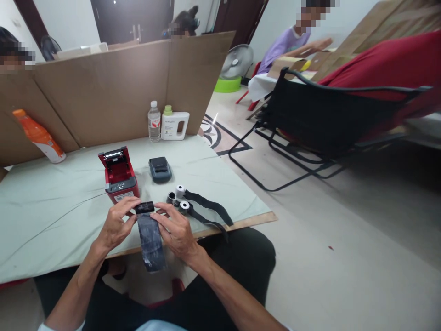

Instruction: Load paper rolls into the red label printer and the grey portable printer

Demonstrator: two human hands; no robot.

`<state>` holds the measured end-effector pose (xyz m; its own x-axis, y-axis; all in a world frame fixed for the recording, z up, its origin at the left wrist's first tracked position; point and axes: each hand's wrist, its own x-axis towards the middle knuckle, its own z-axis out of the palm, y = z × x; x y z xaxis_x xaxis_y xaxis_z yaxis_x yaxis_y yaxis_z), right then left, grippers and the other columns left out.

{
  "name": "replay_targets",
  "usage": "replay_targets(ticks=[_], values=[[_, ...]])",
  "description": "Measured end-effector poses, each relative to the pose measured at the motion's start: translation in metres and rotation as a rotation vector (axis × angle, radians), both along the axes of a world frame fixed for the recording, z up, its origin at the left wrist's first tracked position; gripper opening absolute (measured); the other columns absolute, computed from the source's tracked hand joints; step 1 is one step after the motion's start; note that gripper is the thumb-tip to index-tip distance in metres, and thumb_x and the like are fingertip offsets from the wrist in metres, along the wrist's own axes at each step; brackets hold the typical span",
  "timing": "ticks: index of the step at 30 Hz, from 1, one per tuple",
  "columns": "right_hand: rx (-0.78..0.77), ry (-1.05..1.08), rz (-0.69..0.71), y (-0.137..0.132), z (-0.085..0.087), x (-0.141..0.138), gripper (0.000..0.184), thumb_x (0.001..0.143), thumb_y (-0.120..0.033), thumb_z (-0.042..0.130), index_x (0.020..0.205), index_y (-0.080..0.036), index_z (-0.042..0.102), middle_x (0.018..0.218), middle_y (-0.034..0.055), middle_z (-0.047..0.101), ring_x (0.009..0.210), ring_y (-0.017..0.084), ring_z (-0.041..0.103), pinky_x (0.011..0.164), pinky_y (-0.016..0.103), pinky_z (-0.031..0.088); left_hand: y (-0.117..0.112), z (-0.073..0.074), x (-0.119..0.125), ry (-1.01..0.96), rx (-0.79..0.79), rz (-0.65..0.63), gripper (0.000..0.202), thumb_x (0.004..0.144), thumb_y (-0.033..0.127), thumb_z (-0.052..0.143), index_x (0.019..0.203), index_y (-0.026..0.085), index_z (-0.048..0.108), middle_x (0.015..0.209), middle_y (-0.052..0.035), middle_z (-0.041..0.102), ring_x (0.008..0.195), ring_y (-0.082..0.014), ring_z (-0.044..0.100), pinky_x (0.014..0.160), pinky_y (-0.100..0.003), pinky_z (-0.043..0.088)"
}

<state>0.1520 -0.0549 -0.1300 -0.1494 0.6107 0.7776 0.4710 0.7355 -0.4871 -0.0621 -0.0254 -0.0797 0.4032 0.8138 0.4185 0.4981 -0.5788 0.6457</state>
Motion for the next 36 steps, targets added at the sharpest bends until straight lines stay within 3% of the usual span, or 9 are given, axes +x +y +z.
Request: replay_targets(ticks=[11,19,24,30,33,36], values=[[0.052,0.108,0.103,-0.007,0.000,-0.009,0.036,0.095,0.001,0.052,0.117,-0.023,0.069,0.136,0.0163,0.066,0.115,0.022,0.071,0.085,0.035,0.067,-0.011,0.007,-0.005,-0.165,-0.048,-0.027,0.044,0.086,0.004,0.064,0.123,0.024,0.077,0.126,-0.0110,0.075,0.118,-0.0232,0.072,0.081,-0.028,0.065],[0.052,0.098,0.029,-0.007,0.002,-0.012,0.039,0.093,-0.005,0.062,0.127,-0.024,0.067,0.135,0.0175,0.065,0.108,0.024,0.071,0.086,0.041,0.066,-0.016,0.013,0.000,-0.160,-0.031,-0.011,0.039,0.088,0.006,0.066,0.121,0.023,0.078,0.120,-0.0119,0.077,0.112,-0.0227,0.074,0.080,-0.027,0.064],[0.087,0.137,0.026,-0.007,-0.001,-0.013,0.047,0.092,0.004,0.052,0.122,-0.026,0.072,0.123,0.0135,0.070,0.105,0.022,0.071,0.079,0.037,0.065,-0.020,0.017,0.006,-0.169,-0.008,-0.073,0.032,0.088,0.009,0.070,0.116,0.022,0.078,0.117,-0.0120,0.077,0.105,-0.0209,0.075,0.073,-0.024,0.062],[-0.017,0.253,0.124,-0.012,0.003,-0.011,0.037,0.093,-0.001,0.060,0.118,-0.025,0.073,0.116,0.0112,0.075,0.106,0.023,0.073,0.089,0.039,0.062,-0.023,0.019,0.009,-0.141,-0.019,-0.027,0.029,0.087,0.013,0.076,0.115,0.019,0.076,0.105,-0.0086,0.078,0.091,-0.0177,0.072,0.075,-0.026,0.059],[-0.159,0.369,0.168,-0.011,0.005,-0.011,0.025,0.093,-0.008,0.067,0.109,-0.025,0.075,0.110,0.0088,0.077,0.101,0.022,0.075,0.088,0.036,0.062,-0.023,0.021,0.011,-0.128,-0.042,-0.004,0.028,0.087,0.017,0.077,0.115,0.019,0.075,0.098,-0.0057,0.076,0.077,-0.0133,0.067,0.072,-0.024,0.057],[-0.237,0.439,0.235,-0.007,0.005,-0.010,0.017,0.095,-0.013,0.068,0.104,-0.025,0.076,0.103,0.0072,0.079,0.096,0.022,0.076,0.085,0.035,0.062,-0.022,0.023,0.011,-0.127,-0.079,-0.021,0.028,0.087,0.017,0.076,0.115,0.018,0.075,0.098,-0.0058,0.076,0.074,-0.0121,0.066,0.066,-0.022,0.056]])
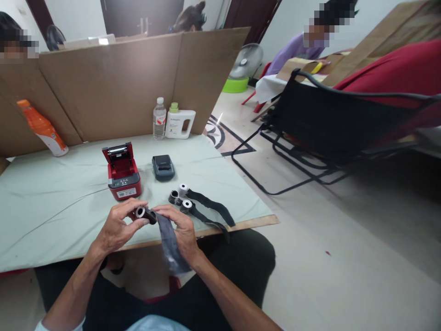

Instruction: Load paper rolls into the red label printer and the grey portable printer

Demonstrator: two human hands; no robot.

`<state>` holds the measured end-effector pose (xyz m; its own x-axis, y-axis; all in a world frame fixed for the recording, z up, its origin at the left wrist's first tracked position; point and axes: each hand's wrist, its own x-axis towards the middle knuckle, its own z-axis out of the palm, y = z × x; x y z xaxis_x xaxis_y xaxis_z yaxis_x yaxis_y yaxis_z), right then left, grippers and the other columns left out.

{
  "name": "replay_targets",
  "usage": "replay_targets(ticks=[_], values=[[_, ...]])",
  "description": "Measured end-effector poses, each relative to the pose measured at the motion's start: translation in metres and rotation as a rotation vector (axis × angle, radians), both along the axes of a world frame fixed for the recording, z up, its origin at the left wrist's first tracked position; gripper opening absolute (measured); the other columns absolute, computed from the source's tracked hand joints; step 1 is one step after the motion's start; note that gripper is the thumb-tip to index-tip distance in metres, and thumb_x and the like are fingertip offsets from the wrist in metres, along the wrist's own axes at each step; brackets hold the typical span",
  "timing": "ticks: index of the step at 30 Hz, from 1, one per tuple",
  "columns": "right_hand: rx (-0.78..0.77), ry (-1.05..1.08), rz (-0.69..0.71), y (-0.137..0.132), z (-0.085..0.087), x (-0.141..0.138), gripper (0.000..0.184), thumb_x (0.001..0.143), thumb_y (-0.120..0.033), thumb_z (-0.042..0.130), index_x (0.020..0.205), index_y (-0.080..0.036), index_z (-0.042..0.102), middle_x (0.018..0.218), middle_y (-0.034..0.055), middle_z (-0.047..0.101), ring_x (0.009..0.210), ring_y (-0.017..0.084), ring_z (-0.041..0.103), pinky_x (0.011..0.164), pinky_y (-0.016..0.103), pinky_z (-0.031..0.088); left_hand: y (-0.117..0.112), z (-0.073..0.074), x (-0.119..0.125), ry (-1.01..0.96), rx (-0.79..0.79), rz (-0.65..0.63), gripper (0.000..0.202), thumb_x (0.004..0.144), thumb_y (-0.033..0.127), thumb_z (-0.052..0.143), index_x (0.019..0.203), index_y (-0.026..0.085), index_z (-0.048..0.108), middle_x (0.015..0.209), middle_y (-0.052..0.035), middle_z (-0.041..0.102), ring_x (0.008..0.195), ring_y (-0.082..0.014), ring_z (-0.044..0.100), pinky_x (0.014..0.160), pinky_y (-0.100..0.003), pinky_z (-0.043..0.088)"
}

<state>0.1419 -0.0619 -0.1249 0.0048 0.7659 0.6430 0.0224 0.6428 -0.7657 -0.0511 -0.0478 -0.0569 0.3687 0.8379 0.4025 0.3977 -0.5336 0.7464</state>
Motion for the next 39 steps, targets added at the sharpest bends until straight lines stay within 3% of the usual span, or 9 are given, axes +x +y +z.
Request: replay_targets(ticks=[6,12,15,19,23,26,31,39], values=[[-0.012,-0.005,0.036,0.007,-0.002,0.002,0.019,0.095,-0.012,0.067,0.107,-0.024,0.075,0.106,0.0085,0.079,0.098,0.022,0.076,0.088,0.036,0.061,0.001,0.005,-0.003,0.060,0.009,-0.046,0.026,0.091,0.016,0.070,0.116,0.018,0.075,0.109,-0.0100,0.077,0.093,-0.0181,0.072,0.071,-0.025,0.059],[0.102,-0.154,0.007,0.021,0.002,-0.001,0.026,0.094,-0.009,0.064,0.111,-0.025,0.077,0.110,0.0088,0.080,0.102,0.022,0.076,0.093,0.038,0.061,0.009,0.010,-0.016,0.182,0.159,-0.030,0.024,0.091,0.012,0.067,0.111,0.021,0.076,0.109,-0.0092,0.078,0.103,-0.0217,0.074,0.093,-0.036,0.062],[0.152,-0.231,-0.004,0.041,0.012,-0.010,0.026,0.095,-0.011,0.062,0.113,-0.025,0.076,0.113,0.0084,0.079,0.106,0.022,0.075,0.095,0.038,0.060,0.029,0.013,-0.031,0.219,0.266,0.056,0.022,0.091,0.013,0.067,0.110,0.020,0.077,0.108,-0.0096,0.078,0.101,-0.0224,0.075,0.093,-0.037,0.063],[0.211,-0.367,-0.050,0.080,0.030,-0.029,0.022,0.095,-0.015,0.063,0.111,-0.023,0.076,0.112,0.0088,0.078,0.108,0.023,0.072,0.097,0.038,0.058,0.074,0.014,-0.056,0.210,0.314,0.164,0.022,0.087,0.015,0.067,0.106,0.019,0.078,0.109,-0.0102,0.079,0.103,-0.0235,0.074,0.095,-0.039,0.062],[0.213,-0.506,-0.094,0.114,0.039,-0.050,0.018,0.097,-0.016,0.061,0.105,-0.024,0.076,0.107,0.0079,0.078,0.104,0.024,0.070,0.095,0.038,0.056,0.117,0.006,-0.074,0.208,0.233,0.249,0.021,0.084,0.021,0.066,0.099,0.017,0.080,0.106,-0.0106,0.081,0.100,-0.0238,0.075,0.097,-0.040,0.060],[0.201,-0.572,-0.109,0.130,0.037,-0.059,0.016,0.098,-0.018,0.062,0.103,-0.024,0.076,0.107,0.0082,0.077,0.101,0.024,0.069,0.093,0.038,0.054,0.137,-0.004,-0.077,0.241,0.131,0.314,0.023,0.078,0.018,0.066,0.096,0.018,0.081,0.107,-0.0087,0.082,0.100,-0.0232,0.074,0.099,-0.039,0.058],[0.207,-0.604,-0.111,0.141,0.030,-0.059,0.017,0.099,-0.018,0.061,0.104,-0.023,0.077,0.107,0.0091,0.076,0.102,0.024,0.068,0.093,0.038,0.053,0.151,-0.014,-0.075,0.314,0.027,0.427,0.028,0.071,0.016,0.070,0.096,0.020,0.083,0.105,-0.0064,0.083,0.105,-0.0261,0.073,0.097,-0.037,0.057],[0.203,-0.623,-0.105,0.151,0.025,-0.060,0.017,0.099,-0.016,0.061,0.101,-0.022,0.078,0.101,0.0079,0.078,0.096,0.022,0.070,0.090,0.033,0.053,0.161,-0.009,-0.068,0.417,-0.120,0.446,0.034,0.070,0.018,0.069,0.100,0.015,0.084,0.094,-0.0084,0.083,0.088,-0.0253,0.075,0.081,-0.031,0.055]])
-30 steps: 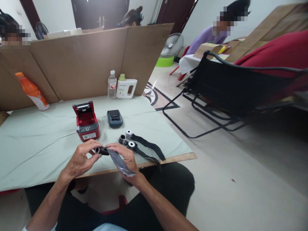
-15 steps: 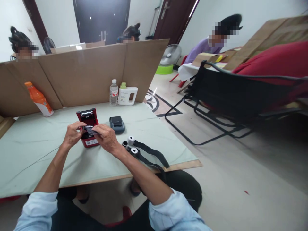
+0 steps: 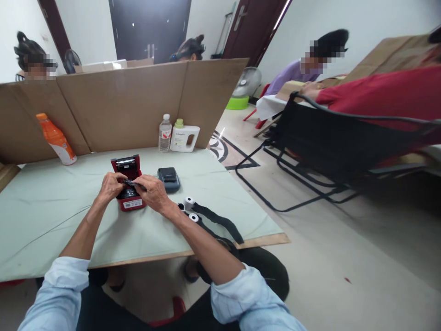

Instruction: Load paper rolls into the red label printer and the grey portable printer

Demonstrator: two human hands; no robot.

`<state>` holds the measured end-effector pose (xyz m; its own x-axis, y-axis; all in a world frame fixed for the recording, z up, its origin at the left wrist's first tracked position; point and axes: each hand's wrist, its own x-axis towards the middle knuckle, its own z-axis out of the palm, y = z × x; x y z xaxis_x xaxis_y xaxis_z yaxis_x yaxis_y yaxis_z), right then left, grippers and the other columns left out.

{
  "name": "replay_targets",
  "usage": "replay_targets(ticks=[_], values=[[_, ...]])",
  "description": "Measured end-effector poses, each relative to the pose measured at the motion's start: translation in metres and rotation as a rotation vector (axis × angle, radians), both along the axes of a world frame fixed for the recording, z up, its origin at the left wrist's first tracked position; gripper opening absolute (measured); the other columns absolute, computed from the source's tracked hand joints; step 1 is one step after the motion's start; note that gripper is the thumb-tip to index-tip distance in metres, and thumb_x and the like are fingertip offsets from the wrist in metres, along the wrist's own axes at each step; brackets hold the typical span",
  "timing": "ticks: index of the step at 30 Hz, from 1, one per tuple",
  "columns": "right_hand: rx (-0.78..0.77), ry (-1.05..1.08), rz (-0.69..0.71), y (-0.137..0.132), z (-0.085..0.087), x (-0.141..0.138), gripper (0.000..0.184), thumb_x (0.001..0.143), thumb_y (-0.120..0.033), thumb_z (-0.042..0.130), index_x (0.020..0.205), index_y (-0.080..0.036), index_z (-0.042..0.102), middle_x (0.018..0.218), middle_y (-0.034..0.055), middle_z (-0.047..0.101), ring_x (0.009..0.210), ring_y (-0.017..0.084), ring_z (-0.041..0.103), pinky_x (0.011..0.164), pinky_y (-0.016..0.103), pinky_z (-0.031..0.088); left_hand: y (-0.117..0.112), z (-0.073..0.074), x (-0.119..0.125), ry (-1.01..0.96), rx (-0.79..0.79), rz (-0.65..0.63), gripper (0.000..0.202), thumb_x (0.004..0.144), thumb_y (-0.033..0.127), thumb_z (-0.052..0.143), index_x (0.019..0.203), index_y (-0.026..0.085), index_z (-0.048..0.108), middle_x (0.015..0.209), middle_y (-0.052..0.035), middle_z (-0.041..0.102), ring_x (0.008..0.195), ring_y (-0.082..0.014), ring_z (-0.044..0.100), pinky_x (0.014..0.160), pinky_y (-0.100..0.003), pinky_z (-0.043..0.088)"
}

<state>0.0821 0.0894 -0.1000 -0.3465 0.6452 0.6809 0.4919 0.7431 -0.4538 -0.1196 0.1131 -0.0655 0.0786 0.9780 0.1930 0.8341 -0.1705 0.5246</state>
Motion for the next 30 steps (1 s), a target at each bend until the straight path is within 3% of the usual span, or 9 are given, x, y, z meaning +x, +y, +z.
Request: replay_targets(ticks=[7,12,20,30], values=[[-0.029,-0.023,0.009,0.002,-0.004,-0.002,0.018,0.099,-0.016,0.062,0.100,-0.023,0.078,0.099,0.0067,0.078,0.094,0.020,0.070,0.088,0.032,0.052,-0.005,0.009,-0.002,0.036,-0.009,-0.080,0.034,0.072,0.020,0.062,0.096,0.018,0.085,0.094,-0.0064,0.083,0.086,-0.0236,0.073,0.078,-0.029,0.054],[-0.037,-0.024,0.013,0.004,-0.002,0.000,0.019,0.099,-0.014,0.061,0.103,-0.022,0.078,0.100,0.0070,0.079,0.095,0.021,0.071,0.088,0.032,0.053,-0.001,0.011,0.000,0.105,-0.021,-0.080,0.027,0.070,0.022,0.065,0.086,0.016,0.085,0.077,-0.0063,0.080,0.072,-0.0210,0.069,0.067,-0.028,0.050],[-0.037,-0.076,-0.019,0.010,0.005,0.004,0.021,0.097,-0.013,0.062,0.102,-0.023,0.079,0.102,0.0062,0.079,0.097,0.022,0.071,0.088,0.032,0.053,0.008,0.018,0.002,0.215,-0.070,-0.151,0.019,0.068,0.022,0.063,0.073,0.019,0.082,0.068,-0.0042,0.076,0.067,-0.0190,0.064,0.061,-0.027,0.044],[-0.002,-0.052,0.015,0.007,0.011,0.003,0.019,0.097,-0.013,0.064,0.102,-0.024,0.079,0.101,0.0052,0.079,0.097,0.021,0.070,0.088,0.032,0.051,0.007,0.019,0.001,0.192,-0.010,-0.187,0.031,0.067,0.017,0.057,0.082,0.017,0.084,0.081,-0.0068,0.081,0.074,-0.0197,0.068,0.067,-0.027,0.047]])
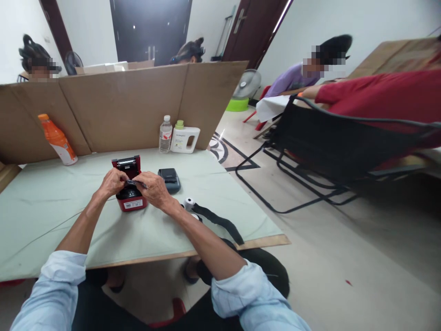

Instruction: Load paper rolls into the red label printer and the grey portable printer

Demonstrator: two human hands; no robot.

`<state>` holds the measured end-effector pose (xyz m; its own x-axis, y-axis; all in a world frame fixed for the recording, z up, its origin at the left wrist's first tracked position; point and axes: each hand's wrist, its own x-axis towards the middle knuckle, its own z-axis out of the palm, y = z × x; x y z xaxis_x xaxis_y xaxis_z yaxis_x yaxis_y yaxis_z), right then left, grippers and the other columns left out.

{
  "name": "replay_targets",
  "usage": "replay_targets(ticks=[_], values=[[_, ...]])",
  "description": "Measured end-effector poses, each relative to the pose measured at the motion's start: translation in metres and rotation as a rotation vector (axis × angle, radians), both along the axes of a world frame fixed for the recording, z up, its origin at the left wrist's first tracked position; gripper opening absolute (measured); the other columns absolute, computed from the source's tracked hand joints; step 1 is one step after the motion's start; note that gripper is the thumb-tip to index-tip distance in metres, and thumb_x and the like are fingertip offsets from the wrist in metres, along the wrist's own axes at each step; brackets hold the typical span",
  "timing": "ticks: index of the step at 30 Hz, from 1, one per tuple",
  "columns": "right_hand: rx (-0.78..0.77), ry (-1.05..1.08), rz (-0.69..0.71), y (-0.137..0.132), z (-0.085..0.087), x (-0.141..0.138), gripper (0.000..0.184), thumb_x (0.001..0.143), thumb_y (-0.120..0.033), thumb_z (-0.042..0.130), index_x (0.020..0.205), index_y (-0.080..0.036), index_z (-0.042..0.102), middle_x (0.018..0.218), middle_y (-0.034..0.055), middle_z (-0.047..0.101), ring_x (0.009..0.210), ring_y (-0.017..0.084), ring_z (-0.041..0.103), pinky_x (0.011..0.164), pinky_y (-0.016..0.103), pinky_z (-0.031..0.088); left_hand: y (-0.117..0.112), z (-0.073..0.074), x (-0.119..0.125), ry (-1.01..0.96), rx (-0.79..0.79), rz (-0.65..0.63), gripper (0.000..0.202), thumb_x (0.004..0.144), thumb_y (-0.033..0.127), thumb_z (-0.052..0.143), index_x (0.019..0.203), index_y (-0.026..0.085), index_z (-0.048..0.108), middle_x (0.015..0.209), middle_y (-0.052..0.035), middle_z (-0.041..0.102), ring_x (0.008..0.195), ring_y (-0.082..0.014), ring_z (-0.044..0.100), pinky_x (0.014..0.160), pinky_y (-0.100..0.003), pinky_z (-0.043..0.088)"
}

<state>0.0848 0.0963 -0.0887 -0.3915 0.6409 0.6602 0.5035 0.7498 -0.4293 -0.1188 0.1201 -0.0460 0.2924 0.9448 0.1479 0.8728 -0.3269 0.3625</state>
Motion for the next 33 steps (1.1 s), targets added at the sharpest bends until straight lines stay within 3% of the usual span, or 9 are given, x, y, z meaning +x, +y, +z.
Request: replay_targets(ticks=[11,15,19,24,26,30,33], values=[[0.021,-0.031,-0.008,0.007,0.005,-0.003,0.018,0.100,-0.017,0.063,0.103,-0.024,0.079,0.101,0.0054,0.078,0.095,0.021,0.068,0.085,0.031,0.050,-0.001,-0.006,-0.002,-0.043,0.025,0.046,0.026,0.068,0.019,0.061,0.081,0.018,0.083,0.082,-0.0069,0.080,0.076,-0.0213,0.068,0.069,-0.028,0.048],[-0.008,-0.086,0.009,0.007,-0.002,-0.004,0.016,0.100,-0.018,0.064,0.101,-0.024,0.079,0.099,0.0062,0.077,0.094,0.021,0.067,0.083,0.031,0.050,0.004,-0.009,-0.004,-0.022,-0.060,0.054,0.022,0.067,0.019,0.062,0.077,0.018,0.082,0.076,-0.0051,0.078,0.073,-0.0206,0.067,0.066,-0.028,0.048],[0.006,-0.084,0.020,0.002,-0.012,-0.005,0.015,0.098,-0.017,0.066,0.102,-0.023,0.079,0.098,0.0065,0.076,0.093,0.021,0.067,0.082,0.031,0.050,0.005,-0.005,-0.009,-0.098,-0.128,-0.014,0.031,0.065,0.018,0.060,0.086,0.018,0.082,0.080,-0.0037,0.079,0.075,-0.0198,0.068,0.070,-0.027,0.051],[0.087,-0.060,0.048,-0.011,-0.023,-0.005,0.015,0.099,-0.018,0.065,0.104,-0.022,0.078,0.104,0.0073,0.076,0.095,0.021,0.066,0.084,0.032,0.051,-0.003,-0.007,-0.023,-0.247,-0.040,-0.035,0.036,0.064,0.017,0.059,0.093,0.018,0.081,0.098,-0.0050,0.080,0.093,-0.0225,0.071,0.088,-0.032,0.056],[0.124,-0.068,0.054,-0.018,-0.028,-0.004,0.015,0.097,-0.016,0.066,0.104,-0.022,0.078,0.106,0.0078,0.075,0.097,0.021,0.065,0.085,0.033,0.051,-0.003,-0.009,-0.030,-0.320,0.072,0.024,0.034,0.066,0.015,0.057,0.090,0.019,0.080,0.104,-0.0057,0.079,0.099,-0.0238,0.071,0.091,-0.035,0.057],[0.205,-0.110,0.057,-0.031,-0.037,-0.001,0.017,0.094,-0.012,0.066,0.104,-0.022,0.076,0.111,0.0087,0.073,0.099,0.023,0.062,0.088,0.036,0.051,0.013,-0.009,-0.039,-0.417,0.317,0.223,0.047,0.069,0.014,0.059,0.113,0.018,0.076,0.120,-0.0100,0.074,0.103,-0.0263,0.070,0.093,-0.042,0.059],[0.235,-0.127,0.042,-0.037,-0.043,0.000,0.016,0.094,-0.014,0.067,0.104,-0.022,0.076,0.114,0.0095,0.072,0.100,0.024,0.061,0.089,0.039,0.051,0.033,-0.007,-0.040,-0.511,0.256,0.218,0.064,0.070,0.015,0.061,0.135,0.014,0.065,0.133,-0.0154,0.069,0.111,-0.0286,0.071,0.090,-0.042,0.061]])
